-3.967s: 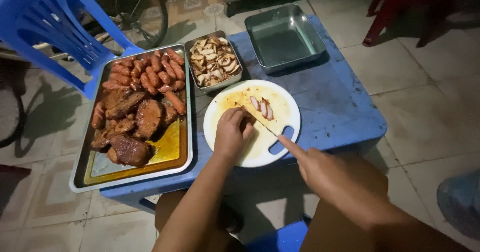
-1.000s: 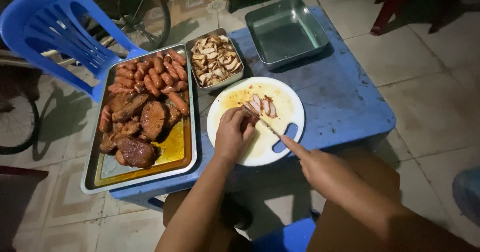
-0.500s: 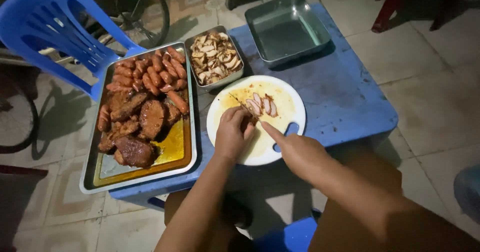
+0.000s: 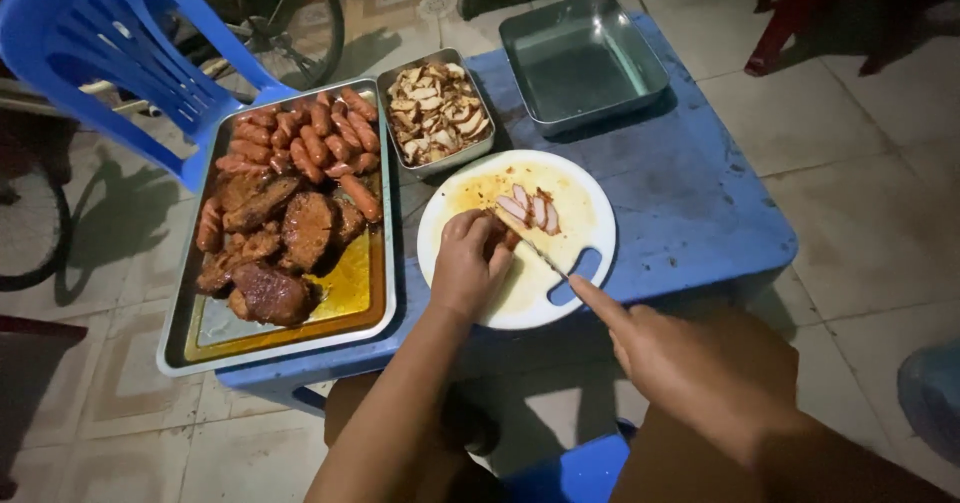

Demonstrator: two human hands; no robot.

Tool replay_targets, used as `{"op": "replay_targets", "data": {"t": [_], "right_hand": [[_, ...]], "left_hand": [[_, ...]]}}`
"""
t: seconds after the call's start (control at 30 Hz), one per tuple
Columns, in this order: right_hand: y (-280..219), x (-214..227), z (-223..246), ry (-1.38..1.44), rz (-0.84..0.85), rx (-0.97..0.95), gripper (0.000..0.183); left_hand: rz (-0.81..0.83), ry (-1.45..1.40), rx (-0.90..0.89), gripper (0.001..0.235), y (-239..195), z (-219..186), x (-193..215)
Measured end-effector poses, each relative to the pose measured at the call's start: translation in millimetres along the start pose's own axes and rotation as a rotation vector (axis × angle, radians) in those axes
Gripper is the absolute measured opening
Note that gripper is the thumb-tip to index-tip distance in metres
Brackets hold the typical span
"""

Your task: The person slices cooked meat and sausages on a white cutting board using a knife. They transfer the sliced pieces into a metal tray and continue cutting additional pieces from a tray of cooked meat and sausages.

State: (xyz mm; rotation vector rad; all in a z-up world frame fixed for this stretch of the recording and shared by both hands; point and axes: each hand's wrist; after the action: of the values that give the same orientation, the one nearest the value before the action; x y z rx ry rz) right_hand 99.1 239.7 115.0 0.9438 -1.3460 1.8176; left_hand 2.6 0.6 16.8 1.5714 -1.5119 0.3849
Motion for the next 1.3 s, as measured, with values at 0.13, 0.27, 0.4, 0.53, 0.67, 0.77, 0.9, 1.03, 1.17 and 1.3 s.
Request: {"op": "replay_targets", "data": {"t": [0.13, 0.27, 0.4, 0.53, 0.67, 0.77, 0.9, 1.03, 1.17, 1.3], "right_hand": [[25.2, -11.2, 0.9, 0.068, -0.080, 0.131, 0.078], [59.6, -14.9, 12.5, 0.081, -0.291, 0.349, 0.075], [40.6, -25.8, 3.7, -0.010, -0.329, 0.302, 0.079], [21.3, -30.1, -16.0, 0.101, -0.272, 0.225, 0.077], [-0.2, -12.6, -9.3, 0.071, -0.288, 0.204, 0.071], [0.5, -18.3, -8.3, 0.005, -0.228, 0.187, 0.073], [22.2, -16.4, 0.3, 0.178, -0.168, 0.220, 0.071], [54.2, -18.8, 11.5, 0.028, -0.257, 0.296, 0.078], [33.1, -20.0, 5.5, 0.088, -0.282, 0.309, 0.075], [18.8, -23.0, -14.4, 0.195, -0.200, 0.232, 0.071]], "left_hand": [[-0.018, 0.046, 0.006, 0.029, 0.1, 18.1, -14.6], [-0.039, 0.081, 0.009, 0.024, -1.4, 24.1, -20.5], [-0.038, 0.103, -0.037, 0.028, -4.7, 25.9, -18.3], [-0.063, 0.103, -0.075, 0.030, -3.6, 29.3, -15.3], [-0.056, 0.090, -0.053, 0.030, -8.1, 30.0, -17.5], [-0.053, 0.086, -0.066, 0.027, -7.0, 31.9, -17.0], [-0.041, 0.091, -0.071, 0.026, -7.7, 31.4, -16.6], [-0.029, 0.107, -0.042, 0.031, -6.3, 35.1, -21.9], [-0.008, 0.077, -0.016, 0.030, -6.8, 19.5, -8.2], [-0.034, 0.098, 0.006, 0.030, -9.7, 21.9, -10.7]]}}
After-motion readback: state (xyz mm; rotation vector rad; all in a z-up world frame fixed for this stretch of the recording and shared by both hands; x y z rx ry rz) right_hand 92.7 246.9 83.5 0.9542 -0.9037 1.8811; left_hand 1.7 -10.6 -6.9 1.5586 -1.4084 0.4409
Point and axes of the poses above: each hand's wrist, its own y-axis towards the middle knuckle, its own x-axis out of the back of the hand, z = x × y, and after that the axes turned 2 degrees about y, right-handed
